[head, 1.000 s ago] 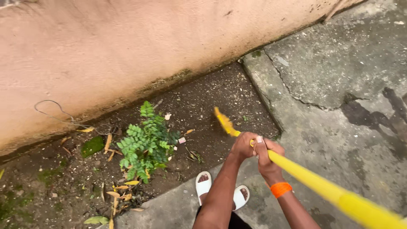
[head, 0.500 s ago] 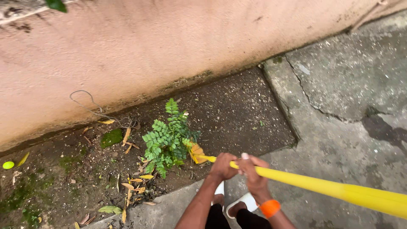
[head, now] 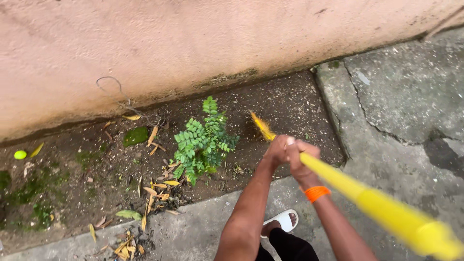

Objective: The person rakes leaves and debris from a concrete path into a garden bed using a long-handled rake.

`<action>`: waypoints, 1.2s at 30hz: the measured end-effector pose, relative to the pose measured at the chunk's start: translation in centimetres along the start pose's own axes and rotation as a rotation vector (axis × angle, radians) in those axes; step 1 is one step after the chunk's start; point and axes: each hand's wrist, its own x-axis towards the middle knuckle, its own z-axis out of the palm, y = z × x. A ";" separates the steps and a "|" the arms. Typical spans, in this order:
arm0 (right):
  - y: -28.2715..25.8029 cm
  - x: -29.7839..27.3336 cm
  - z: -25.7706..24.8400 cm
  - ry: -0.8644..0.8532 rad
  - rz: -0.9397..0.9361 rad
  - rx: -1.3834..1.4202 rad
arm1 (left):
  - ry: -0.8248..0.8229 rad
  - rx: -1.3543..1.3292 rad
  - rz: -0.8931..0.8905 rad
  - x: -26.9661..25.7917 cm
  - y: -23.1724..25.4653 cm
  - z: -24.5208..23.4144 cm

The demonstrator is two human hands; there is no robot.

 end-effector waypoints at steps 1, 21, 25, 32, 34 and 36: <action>0.7 -0.6 0.4 0.001 -0.002 0.035 | 0.007 0.042 -0.007 -0.8 -0.8 -0.1; -1.8 -6.7 2.0 -0.223 0.154 0.461 | -0.248 0.386 -0.567 -12.8 8.8 -7.3; -5.5 -5.9 0.7 -0.201 -0.018 0.346 | -0.203 0.298 -0.360 -8.9 9.3 -6.7; -3.6 -4.5 1.5 -0.161 -0.145 -0.009 | -0.049 0.151 0.006 -5.5 2.6 -3.8; -0.7 -5.0 2.3 -0.158 -0.055 0.036 | -0.038 0.152 0.002 -7.4 0.4 -3.5; 1.9 -5.7 2.7 -0.149 0.074 0.156 | -0.039 0.230 -0.047 -9.6 -1.1 -2.9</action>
